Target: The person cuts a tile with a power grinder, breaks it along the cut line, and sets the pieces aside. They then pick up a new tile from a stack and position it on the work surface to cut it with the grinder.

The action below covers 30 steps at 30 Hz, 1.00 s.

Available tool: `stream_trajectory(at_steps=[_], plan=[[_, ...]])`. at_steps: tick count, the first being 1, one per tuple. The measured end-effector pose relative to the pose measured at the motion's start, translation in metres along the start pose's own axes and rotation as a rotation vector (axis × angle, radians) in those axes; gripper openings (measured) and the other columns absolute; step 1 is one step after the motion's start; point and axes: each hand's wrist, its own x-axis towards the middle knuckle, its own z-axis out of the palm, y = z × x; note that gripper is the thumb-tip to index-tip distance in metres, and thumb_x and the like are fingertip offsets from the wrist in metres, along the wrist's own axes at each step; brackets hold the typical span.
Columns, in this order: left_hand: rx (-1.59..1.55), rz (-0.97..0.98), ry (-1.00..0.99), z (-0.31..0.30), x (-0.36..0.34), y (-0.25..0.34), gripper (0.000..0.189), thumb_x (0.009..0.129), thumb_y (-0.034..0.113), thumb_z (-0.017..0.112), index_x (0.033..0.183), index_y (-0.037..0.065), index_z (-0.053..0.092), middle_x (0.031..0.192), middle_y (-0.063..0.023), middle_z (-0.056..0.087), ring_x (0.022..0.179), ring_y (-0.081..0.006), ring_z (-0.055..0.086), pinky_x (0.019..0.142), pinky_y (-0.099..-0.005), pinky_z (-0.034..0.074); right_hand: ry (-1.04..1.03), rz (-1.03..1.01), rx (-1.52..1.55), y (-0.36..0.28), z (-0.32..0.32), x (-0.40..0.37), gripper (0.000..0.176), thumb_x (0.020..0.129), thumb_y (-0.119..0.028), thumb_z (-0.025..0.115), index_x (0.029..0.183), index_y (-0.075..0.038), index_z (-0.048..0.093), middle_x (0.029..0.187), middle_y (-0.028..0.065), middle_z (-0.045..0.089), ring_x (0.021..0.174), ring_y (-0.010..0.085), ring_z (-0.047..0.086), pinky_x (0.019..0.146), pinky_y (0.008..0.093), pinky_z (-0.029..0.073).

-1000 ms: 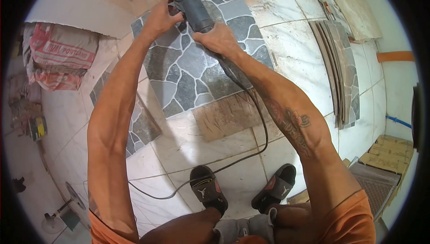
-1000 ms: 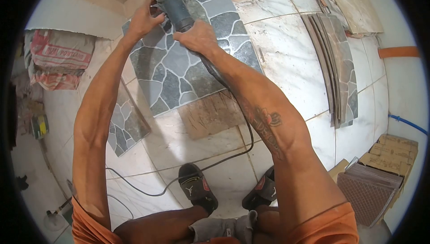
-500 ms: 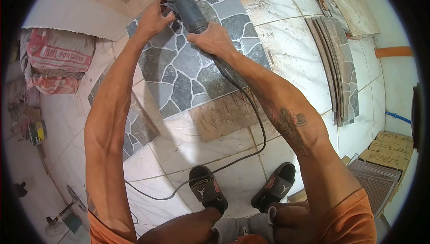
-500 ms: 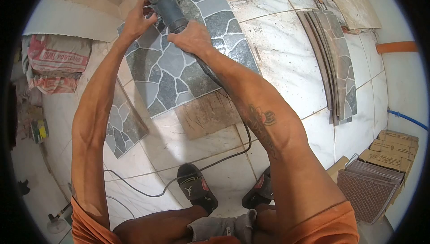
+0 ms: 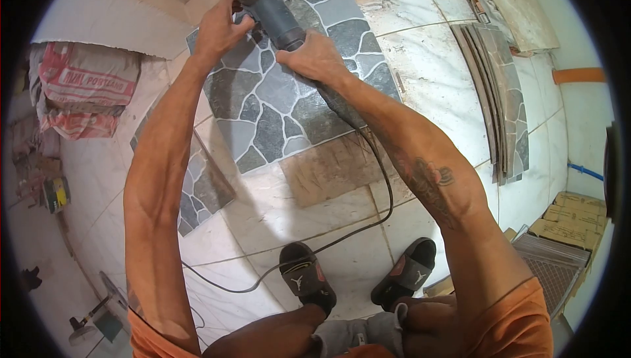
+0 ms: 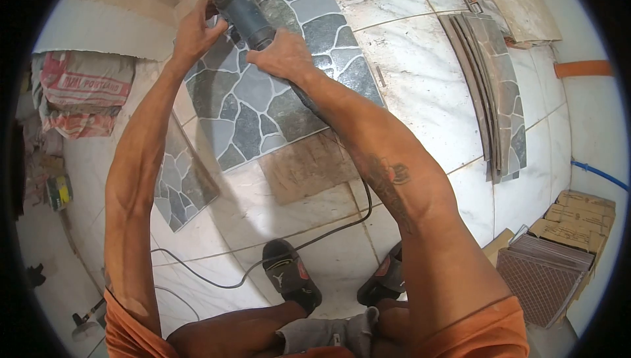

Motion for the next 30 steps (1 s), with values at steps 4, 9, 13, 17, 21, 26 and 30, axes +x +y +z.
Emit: stream_trajectory(at_steps=[4, 9, 13, 17, 21, 26, 30], plan=[[0.041, 0.073, -0.003, 0.002, 0.008, -0.016, 0.049, 0.085, 0.021, 0.072, 0.124, -0.003, 0.056, 0.115, -0.0225, 0.07, 0.108, -0.0336, 0.069, 0.095, -0.0414, 0.053, 0.011, 0.0, 0.004, 0.001, -0.001, 0.0, 0.073, 0.066, -0.043, 0.075, 0.11, 0.013, 0.063, 0.103, 0.0312, 0.069, 0.1, 0.0423, 0.069, 0.088, 0.0424, 0.056], [-0.162, -0.208, 0.033, 0.033, 0.001, -0.03, 0.047, 0.089, 0.031, 0.07, 0.117, -0.005, 0.059, 0.099, -0.0152, 0.07, 0.092, -0.0275, 0.069, 0.085, -0.0375, 0.054, 0.044, -0.003, 0.005, 0.003, 0.002, 0.003, 0.068, 0.067, -0.044, 0.075, 0.105, 0.011, 0.066, 0.099, 0.0306, 0.07, 0.097, 0.0409, 0.07, 0.087, 0.042, 0.056], [-0.93, -0.805, -0.132, 0.037, -0.018, 0.035, 0.051, 0.088, 0.044, 0.073, 0.107, -0.003, 0.064, 0.086, -0.0065, 0.066, 0.077, -0.0174, 0.064, 0.072, -0.0302, 0.05, 0.042, -0.002, 0.01, 0.0, -0.001, 0.002, 0.07, 0.068, -0.046, 0.075, 0.103, 0.014, 0.067, 0.102, 0.0327, 0.069, 0.099, 0.0423, 0.07, 0.088, 0.0426, 0.056], [-0.76, -0.731, -0.168, 0.046, -0.009, 0.068, 0.055, 0.079, 0.051, 0.08, 0.093, -0.001, 0.068, 0.082, -0.0049, 0.065, 0.071, -0.013, 0.059, 0.063, -0.028, 0.045, 0.068, -0.019, -0.001, -0.002, 0.003, 0.006, 0.069, 0.068, -0.048, 0.075, 0.101, 0.012, 0.069, 0.099, 0.0327, 0.07, 0.099, 0.043, 0.07, 0.086, 0.044, 0.055], [-0.726, -0.6, 0.015, 0.069, 0.003, 0.061, 0.052, 0.075, 0.047, 0.082, 0.082, -0.002, 0.07, 0.078, -0.0064, 0.066, 0.067, -0.0131, 0.059, 0.059, -0.0313, 0.045, 0.145, -0.062, 0.003, -0.001, 0.011, 0.02, 0.065, 0.068, -0.047, 0.075, 0.094, 0.012, 0.071, 0.096, 0.0339, 0.07, 0.097, 0.0439, 0.07, 0.085, 0.0452, 0.055], [-0.563, -0.611, 0.088, 0.077, 0.014, 0.049, 0.049, 0.073, 0.041, 0.08, 0.077, -0.006, 0.07, 0.077, -0.0088, 0.067, 0.065, -0.016, 0.061, 0.058, -0.0346, 0.046, 0.108, -0.029, 0.009, -0.004, 0.011, 0.028, 0.06, 0.069, -0.043, 0.073, 0.091, 0.013, 0.071, 0.094, 0.0344, 0.069, 0.095, 0.045, 0.07, 0.084, 0.0452, 0.056], [-0.533, -0.632, 0.067, 0.081, 0.017, 0.041, 0.05, 0.073, 0.041, 0.079, 0.078, -0.008, 0.07, 0.078, -0.0094, 0.067, 0.066, -0.0169, 0.061, 0.059, -0.0347, 0.047, 0.051, -0.026, 0.009, -0.005, 0.008, 0.03, 0.063, 0.07, -0.044, 0.072, 0.096, 0.013, 0.07, 0.099, 0.0347, 0.069, 0.1, 0.0443, 0.07, 0.087, 0.0442, 0.056]])
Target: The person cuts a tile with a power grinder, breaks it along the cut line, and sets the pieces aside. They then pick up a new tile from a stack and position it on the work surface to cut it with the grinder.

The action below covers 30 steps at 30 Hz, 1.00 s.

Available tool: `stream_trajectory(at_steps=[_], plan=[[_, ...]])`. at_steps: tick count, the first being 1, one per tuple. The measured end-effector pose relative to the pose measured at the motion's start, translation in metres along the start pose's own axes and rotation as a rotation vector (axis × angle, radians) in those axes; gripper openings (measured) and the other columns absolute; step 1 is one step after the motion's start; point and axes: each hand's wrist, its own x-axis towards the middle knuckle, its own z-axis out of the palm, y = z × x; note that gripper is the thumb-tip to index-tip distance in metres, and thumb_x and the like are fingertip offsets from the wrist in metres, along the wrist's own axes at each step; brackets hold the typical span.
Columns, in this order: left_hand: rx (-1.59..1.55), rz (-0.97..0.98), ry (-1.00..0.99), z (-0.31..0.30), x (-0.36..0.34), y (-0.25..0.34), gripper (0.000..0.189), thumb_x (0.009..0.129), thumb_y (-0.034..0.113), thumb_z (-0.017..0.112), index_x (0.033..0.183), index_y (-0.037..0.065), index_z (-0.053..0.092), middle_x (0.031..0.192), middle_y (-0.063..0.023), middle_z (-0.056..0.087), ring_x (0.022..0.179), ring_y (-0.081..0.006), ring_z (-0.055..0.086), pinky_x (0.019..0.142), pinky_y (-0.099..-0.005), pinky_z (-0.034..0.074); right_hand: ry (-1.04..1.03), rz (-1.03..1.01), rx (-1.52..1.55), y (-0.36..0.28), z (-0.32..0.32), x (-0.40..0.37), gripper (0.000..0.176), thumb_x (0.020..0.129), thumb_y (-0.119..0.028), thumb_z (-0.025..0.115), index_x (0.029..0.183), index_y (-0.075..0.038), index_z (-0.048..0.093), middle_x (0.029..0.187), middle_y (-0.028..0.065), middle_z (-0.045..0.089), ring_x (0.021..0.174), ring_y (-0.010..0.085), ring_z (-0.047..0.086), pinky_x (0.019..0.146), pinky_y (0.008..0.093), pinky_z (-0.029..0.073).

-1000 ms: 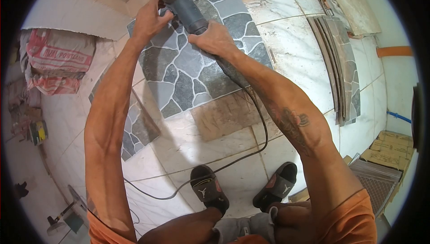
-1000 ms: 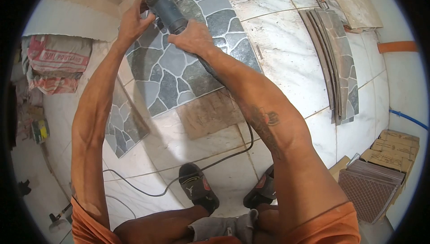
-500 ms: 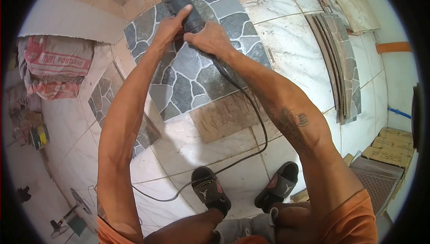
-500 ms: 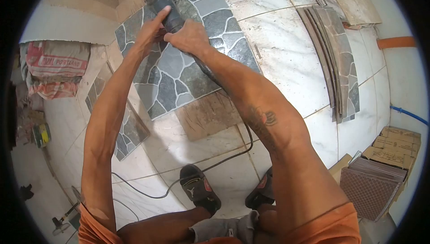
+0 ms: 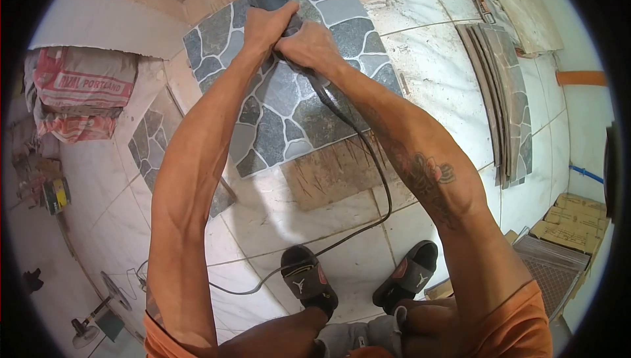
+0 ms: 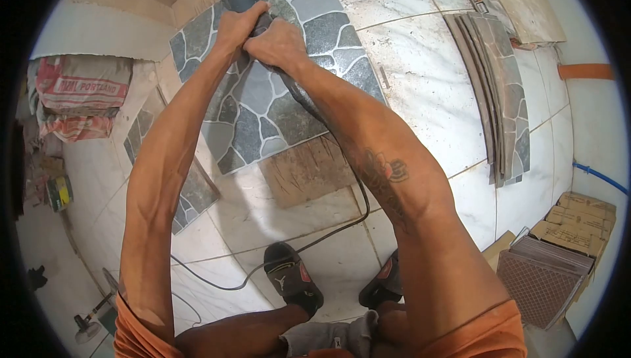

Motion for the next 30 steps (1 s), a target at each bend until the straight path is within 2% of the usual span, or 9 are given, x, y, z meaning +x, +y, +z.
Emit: stream_trajectory(at_steps=[4, 7, 11, 14, 15, 18, 22, 25, 30], plan=[[-0.008, -0.023, -0.044, -0.003, -0.004, 0.008, 0.061, 0.066, 0.044, 0.08, 0.084, -0.013, 0.071, 0.09, -0.0228, 0.073, 0.084, -0.0261, 0.072, 0.073, -0.0377, 0.054, 0.022, -0.009, -0.001, 0.002, 0.003, 0.003, 0.066, 0.068, -0.047, 0.073, 0.096, 0.013, 0.071, 0.101, 0.034, 0.069, 0.102, 0.043, 0.07, 0.088, 0.0438, 0.056], [0.041, -0.008, -0.035, -0.005, 0.0, -0.002, 0.062, 0.072, 0.045, 0.077, 0.091, -0.013, 0.068, 0.091, -0.0217, 0.071, 0.08, -0.0279, 0.071, 0.073, -0.0373, 0.054, 0.0, 0.026, 0.015, -0.004, -0.003, -0.005, 0.066, 0.067, -0.047, 0.074, 0.095, 0.012, 0.071, 0.101, 0.0327, 0.07, 0.1, 0.0421, 0.07, 0.087, 0.043, 0.056], [-0.281, -0.053, -0.18, -0.044, -0.004, -0.013, 0.053, 0.087, 0.035, 0.064, 0.112, -0.011, 0.056, 0.098, -0.0214, 0.066, 0.075, -0.0311, 0.067, 0.079, -0.0399, 0.052, -0.02, 0.081, 0.046, -0.001, -0.007, -0.006, 0.064, 0.066, -0.047, 0.074, 0.095, 0.01, 0.072, 0.099, 0.0301, 0.071, 0.098, 0.0406, 0.071, 0.086, 0.0415, 0.056], [0.314, 0.439, 0.097, -0.062, 0.015, -0.033, 0.052, 0.087, 0.031, 0.065, 0.122, -0.007, 0.055, 0.107, -0.0248, 0.066, 0.089, -0.0295, 0.068, 0.084, -0.041, 0.052, -0.028, 0.096, 0.068, -0.004, -0.008, -0.008, 0.062, 0.065, -0.046, 0.074, 0.096, 0.008, 0.072, 0.098, 0.0289, 0.072, 0.097, 0.0393, 0.072, 0.086, 0.0411, 0.056], [0.349, 0.507, 0.086, -0.067, 0.017, -0.031, 0.056, 0.087, 0.026, 0.066, 0.131, -0.005, 0.053, 0.118, -0.0257, 0.065, 0.103, -0.0303, 0.067, 0.09, -0.0405, 0.052, -0.031, 0.101, 0.055, -0.005, -0.009, -0.009, 0.062, 0.065, -0.046, 0.074, 0.096, 0.008, 0.072, 0.098, 0.0287, 0.072, 0.097, 0.0388, 0.072, 0.086, 0.041, 0.056], [0.249, 0.626, -0.053, -0.075, 0.033, -0.022, 0.062, 0.084, 0.024, 0.069, 0.136, -0.005, 0.05, 0.127, -0.0246, 0.063, 0.107, -0.0327, 0.067, 0.095, -0.0394, 0.052, -0.035, 0.108, 0.004, -0.008, -0.008, -0.01, 0.062, 0.066, -0.046, 0.074, 0.097, 0.007, 0.072, 0.099, 0.0283, 0.072, 0.098, 0.0377, 0.072, 0.086, 0.041, 0.056], [0.355, 0.588, -0.07, -0.077, 0.03, -0.01, 0.06, 0.083, 0.019, 0.072, 0.134, -0.004, 0.052, 0.125, -0.0215, 0.066, 0.109, -0.0321, 0.067, 0.097, -0.0386, 0.052, -0.01, 0.025, -0.007, -0.003, -0.005, -0.011, 0.06, 0.067, -0.048, 0.072, 0.094, 0.006, 0.072, 0.089, 0.0278, 0.071, 0.089, 0.0391, 0.072, 0.082, 0.0432, 0.056], [0.441, 0.643, -0.068, -0.084, 0.041, -0.017, 0.056, 0.083, 0.015, 0.072, 0.132, -0.004, 0.052, 0.124, -0.0215, 0.066, 0.111, -0.0313, 0.068, 0.098, -0.0384, 0.053, -0.047, 0.071, -0.016, -0.004, -0.006, -0.01, 0.065, 0.066, -0.047, 0.076, 0.101, 0.008, 0.071, 0.102, 0.0284, 0.071, 0.099, 0.0387, 0.071, 0.087, 0.0413, 0.057], [0.495, 0.695, -0.045, -0.089, 0.036, -0.008, 0.054, 0.081, 0.018, 0.074, 0.126, -0.005, 0.055, 0.119, -0.0209, 0.069, 0.111, -0.032, 0.068, 0.098, -0.0386, 0.052, -0.018, 0.038, -0.051, -0.006, -0.006, -0.013, 0.068, 0.066, -0.047, 0.076, 0.102, 0.01, 0.069, 0.102, 0.0302, 0.071, 0.099, 0.0399, 0.071, 0.088, 0.0412, 0.056]])
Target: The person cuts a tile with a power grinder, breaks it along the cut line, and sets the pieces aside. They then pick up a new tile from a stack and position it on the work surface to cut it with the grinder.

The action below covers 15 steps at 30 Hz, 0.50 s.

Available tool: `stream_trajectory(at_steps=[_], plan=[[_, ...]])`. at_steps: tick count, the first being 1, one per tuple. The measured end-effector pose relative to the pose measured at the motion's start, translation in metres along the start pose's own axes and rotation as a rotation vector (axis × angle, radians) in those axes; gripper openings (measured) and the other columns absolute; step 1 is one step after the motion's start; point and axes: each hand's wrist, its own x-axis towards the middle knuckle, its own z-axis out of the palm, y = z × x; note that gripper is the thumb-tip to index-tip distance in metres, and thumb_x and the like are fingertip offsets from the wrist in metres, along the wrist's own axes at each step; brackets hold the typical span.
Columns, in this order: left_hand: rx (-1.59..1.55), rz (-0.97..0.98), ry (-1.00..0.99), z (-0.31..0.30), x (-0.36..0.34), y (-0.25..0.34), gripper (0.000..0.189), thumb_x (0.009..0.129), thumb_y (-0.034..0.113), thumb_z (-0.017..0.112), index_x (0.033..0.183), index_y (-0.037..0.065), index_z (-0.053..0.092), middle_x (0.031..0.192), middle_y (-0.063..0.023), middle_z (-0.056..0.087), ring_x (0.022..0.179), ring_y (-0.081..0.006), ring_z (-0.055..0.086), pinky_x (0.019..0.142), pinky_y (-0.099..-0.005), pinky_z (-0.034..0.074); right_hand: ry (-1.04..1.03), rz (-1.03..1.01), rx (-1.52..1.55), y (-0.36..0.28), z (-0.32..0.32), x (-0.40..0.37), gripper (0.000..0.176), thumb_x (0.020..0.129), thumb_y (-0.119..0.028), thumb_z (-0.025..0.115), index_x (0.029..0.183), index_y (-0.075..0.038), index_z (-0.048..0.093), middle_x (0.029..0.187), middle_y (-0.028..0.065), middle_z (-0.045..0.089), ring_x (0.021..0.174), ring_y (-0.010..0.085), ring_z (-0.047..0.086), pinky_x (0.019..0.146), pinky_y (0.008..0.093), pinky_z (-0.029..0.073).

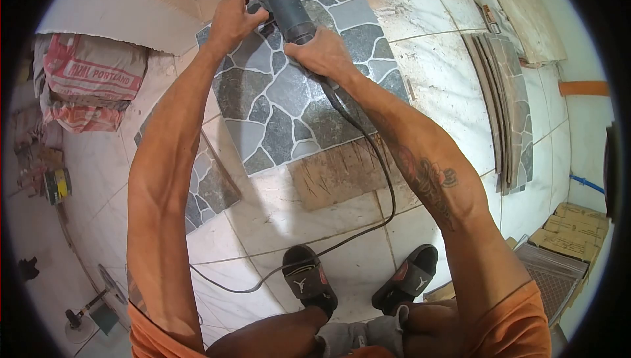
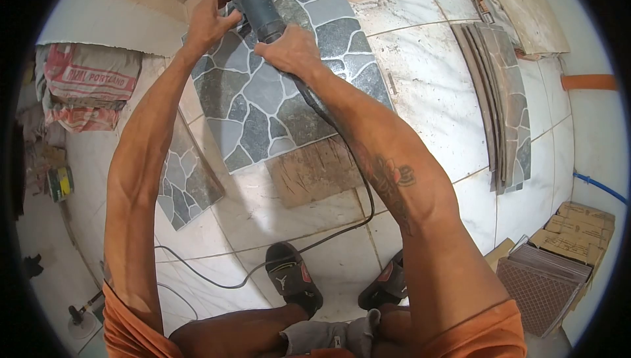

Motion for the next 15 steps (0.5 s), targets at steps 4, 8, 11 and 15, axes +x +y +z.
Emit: stream_trajectory(at_steps=[4, 8, 11, 15], plan=[[0.02, -0.019, -0.006, -0.002, 0.003, 0.007, 0.052, 0.081, 0.02, 0.073, 0.124, -0.004, 0.057, 0.118, -0.0214, 0.069, 0.111, -0.0308, 0.068, 0.095, -0.0382, 0.053, 0.009, -0.004, 0.027, 0.002, 0.001, -0.001, 0.07, 0.067, -0.048, 0.076, 0.103, 0.012, 0.068, 0.102, 0.0311, 0.07, 0.099, 0.0404, 0.071, 0.088, 0.0412, 0.056], [0.019, -0.022, -0.02, -0.003, 0.007, 0.007, 0.05, 0.083, 0.021, 0.071, 0.125, -0.002, 0.058, 0.116, -0.021, 0.069, 0.107, -0.0296, 0.069, 0.091, -0.0379, 0.054, -0.005, 0.003, 0.047, 0.004, 0.0, -0.001, 0.072, 0.067, -0.048, 0.076, 0.104, 0.013, 0.067, 0.103, 0.0315, 0.07, 0.1, 0.041, 0.07, 0.089, 0.0415, 0.056], [-0.092, -0.087, 0.018, 0.005, 0.0, 0.005, 0.048, 0.082, 0.027, 0.071, 0.12, -0.001, 0.06, 0.108, -0.0199, 0.071, 0.093, -0.0298, 0.07, 0.083, -0.0391, 0.054, -0.036, 0.027, 0.071, 0.006, 0.001, 0.002, 0.073, 0.067, -0.048, 0.076, 0.106, 0.013, 0.067, 0.104, 0.0318, 0.07, 0.102, 0.0415, 0.07, 0.09, 0.0414, 0.056], [-0.444, -0.399, 0.065, 0.029, -0.017, -0.004, 0.052, 0.086, 0.041, 0.069, 0.113, -0.003, 0.063, 0.098, -0.0177, 0.071, 0.08, -0.0249, 0.069, 0.075, -0.036, 0.054, -0.018, 0.037, 0.066, 0.006, 0.002, 0.002, 0.075, 0.067, -0.047, 0.075, 0.109, 0.014, 0.066, 0.107, 0.0326, 0.069, 0.105, 0.0417, 0.069, 0.091, 0.0412, 0.055]])
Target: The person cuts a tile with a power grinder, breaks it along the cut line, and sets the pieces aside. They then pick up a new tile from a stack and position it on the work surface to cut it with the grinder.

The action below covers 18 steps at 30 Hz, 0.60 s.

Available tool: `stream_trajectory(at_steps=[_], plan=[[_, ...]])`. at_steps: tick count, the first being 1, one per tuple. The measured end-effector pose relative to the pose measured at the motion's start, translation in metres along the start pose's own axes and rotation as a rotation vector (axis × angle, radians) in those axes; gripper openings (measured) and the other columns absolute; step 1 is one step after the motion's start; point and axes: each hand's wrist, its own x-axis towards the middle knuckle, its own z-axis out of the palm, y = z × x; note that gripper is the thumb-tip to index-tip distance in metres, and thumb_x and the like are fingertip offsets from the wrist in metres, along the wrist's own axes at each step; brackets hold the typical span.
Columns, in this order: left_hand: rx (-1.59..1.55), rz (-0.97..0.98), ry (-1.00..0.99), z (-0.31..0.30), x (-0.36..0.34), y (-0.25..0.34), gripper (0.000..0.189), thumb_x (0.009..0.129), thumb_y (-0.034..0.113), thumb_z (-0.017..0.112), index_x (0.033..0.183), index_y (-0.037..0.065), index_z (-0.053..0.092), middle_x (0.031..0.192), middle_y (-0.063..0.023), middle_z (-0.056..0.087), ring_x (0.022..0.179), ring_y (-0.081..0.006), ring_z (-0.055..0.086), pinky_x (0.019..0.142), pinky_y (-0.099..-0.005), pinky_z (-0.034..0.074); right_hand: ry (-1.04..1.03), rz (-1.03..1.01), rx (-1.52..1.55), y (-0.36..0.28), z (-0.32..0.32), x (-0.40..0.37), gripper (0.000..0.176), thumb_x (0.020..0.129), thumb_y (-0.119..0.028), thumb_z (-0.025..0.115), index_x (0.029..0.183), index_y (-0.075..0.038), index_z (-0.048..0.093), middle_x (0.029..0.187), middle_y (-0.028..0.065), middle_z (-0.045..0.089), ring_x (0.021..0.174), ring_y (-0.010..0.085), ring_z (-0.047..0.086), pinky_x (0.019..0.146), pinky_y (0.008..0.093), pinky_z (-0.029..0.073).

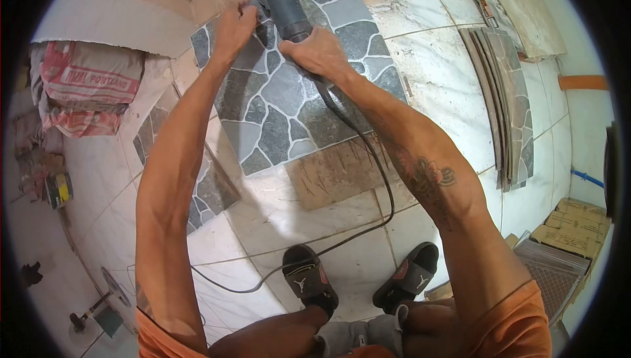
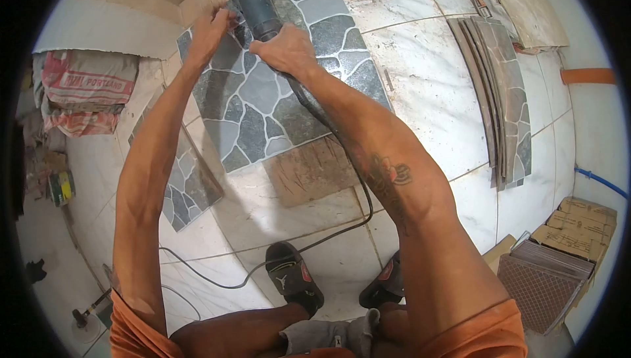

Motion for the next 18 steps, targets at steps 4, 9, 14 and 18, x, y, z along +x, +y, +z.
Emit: stream_trajectory(at_steps=[4, 9, 14, 18], plan=[[-0.242, -0.452, -0.195, 0.024, -0.03, 0.043, 0.064, 0.084, 0.059, 0.071, 0.103, -0.002, 0.066, 0.09, -0.0098, 0.066, 0.076, -0.0184, 0.064, 0.071, -0.0303, 0.051, 0.026, -0.035, -0.019, -0.001, 0.001, -0.001, 0.076, 0.067, -0.047, 0.076, 0.109, 0.015, 0.065, 0.11, 0.0332, 0.068, 0.106, 0.0416, 0.068, 0.092, 0.0415, 0.055], [-0.306, -0.423, -0.142, 0.051, -0.034, 0.065, 0.055, 0.075, 0.048, 0.084, 0.089, -0.004, 0.07, 0.082, -0.0066, 0.066, 0.072, -0.0156, 0.062, 0.064, -0.0308, 0.048, 0.062, -0.097, -0.074, -0.005, 0.003, -0.005, 0.073, 0.067, -0.047, 0.077, 0.106, 0.015, 0.066, 0.109, 0.0331, 0.068, 0.104, 0.0422, 0.069, 0.091, 0.0423, 0.055], [-0.281, -0.383, -0.043, 0.06, -0.027, 0.053, 0.049, 0.075, 0.039, 0.083, 0.087, -0.007, 0.07, 0.083, -0.0091, 0.068, 0.067, -0.0154, 0.063, 0.06, -0.0314, 0.049, 0.053, -0.09, -0.06, -0.004, 0.004, -0.005, 0.072, 0.067, -0.048, 0.076, 0.102, 0.015, 0.068, 0.105, 0.0334, 0.069, 0.103, 0.0424, 0.069, 0.091, 0.0425, 0.055], [-0.169, -0.4, -0.019, 0.063, -0.022, 0.059, 0.046, 0.075, 0.035, 0.081, 0.086, -0.008, 0.07, 0.084, -0.0107, 0.069, 0.069, -0.0162, 0.064, 0.061, -0.0321, 0.05, 0.025, -0.091, -0.044, -0.002, 0.005, 0.004, 0.071, 0.067, -0.049, 0.076, 0.101, 0.014, 0.069, 0.104, 0.0336, 0.069, 0.103, 0.0423, 0.069, 0.09, 0.0427, 0.056]])
